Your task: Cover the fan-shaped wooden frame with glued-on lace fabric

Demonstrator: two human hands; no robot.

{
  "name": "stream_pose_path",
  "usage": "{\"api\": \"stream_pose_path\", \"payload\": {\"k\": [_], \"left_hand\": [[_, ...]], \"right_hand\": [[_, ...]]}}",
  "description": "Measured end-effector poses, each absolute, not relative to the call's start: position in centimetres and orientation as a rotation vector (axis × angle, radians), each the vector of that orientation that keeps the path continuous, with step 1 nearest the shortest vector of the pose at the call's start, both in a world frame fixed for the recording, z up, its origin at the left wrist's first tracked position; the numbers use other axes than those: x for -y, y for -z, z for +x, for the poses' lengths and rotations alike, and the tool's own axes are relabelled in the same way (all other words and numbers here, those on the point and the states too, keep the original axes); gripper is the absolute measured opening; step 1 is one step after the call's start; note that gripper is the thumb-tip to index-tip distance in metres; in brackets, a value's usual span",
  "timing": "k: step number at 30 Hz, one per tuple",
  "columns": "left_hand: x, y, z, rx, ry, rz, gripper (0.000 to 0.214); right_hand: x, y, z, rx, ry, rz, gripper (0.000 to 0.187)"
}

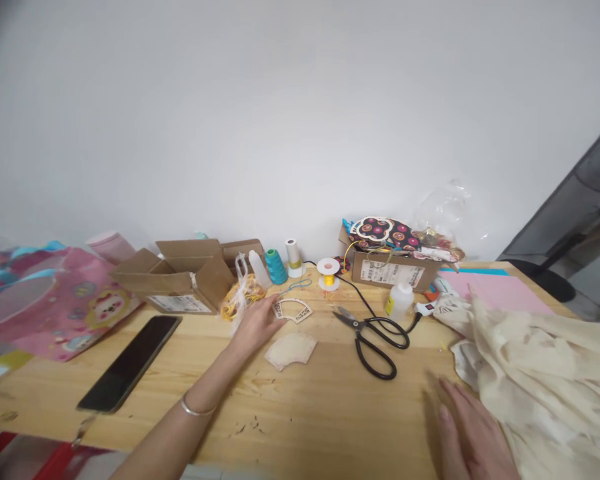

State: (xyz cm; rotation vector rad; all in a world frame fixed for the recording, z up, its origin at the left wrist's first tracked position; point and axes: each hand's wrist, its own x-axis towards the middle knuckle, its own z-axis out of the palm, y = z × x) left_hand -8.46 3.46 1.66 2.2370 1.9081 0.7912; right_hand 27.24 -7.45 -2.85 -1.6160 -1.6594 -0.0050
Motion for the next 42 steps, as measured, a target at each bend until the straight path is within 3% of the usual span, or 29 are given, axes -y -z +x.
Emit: {"api": "stream_pose_path", "payload": {"k": [9, 13, 17, 21, 24, 30, 37, 42], "left_hand": [[-2.7, -1.9, -8.5, -1.836, -1.104, 2.331, 0.069], [-2.5, -3.8, -6.5, -1.629, -1.236, 2.55, 0.067], [-2.7, -4.3, -4.1, -1.439, -1.265, 2.632, 0.063], [-2.7, -3.4, -3.0, -1.382, -1.305, 2.383, 0.059], [-2.6, -2.7, -2.8, -1.379, -1.281, 1.948, 0.057], [-2.1, -2.6, -2.6, -1.184, -1.044, 1.449, 0.031], [-1.3, -3.2, -2.6, -0.997, -1.087, 1.122, 0.038], [-1.0, -3.4, -2.9, -0.915, -1.067, 1.157, 0.045]], "right_hand": [[7.1, -0.5, 25.3, 1.512, 0.162, -1.469, 0.034], [3.3, -2.9, 21.3, 1.614, -0.192, -1.379, 0.028], [-0.7, -3.9, 16.7, 1.546, -0.593, -1.452, 0.036], [-2.0, -3.5, 15.0, 1.492, -0.67, -1.404, 0.047], [-1.7, -3.1, 15.2, 1.403, -0.797, -1.308, 0.045], [-1.3, -2.6, 15.5, 1.36, -0.893, -1.204, 0.035], [-1.1, -2.2, 14.9, 1.12, -1.253, -1.063, 0.042], [-1.1, -1.8, 14.5, 1.066, -1.292, -1.016, 0.041]]}}
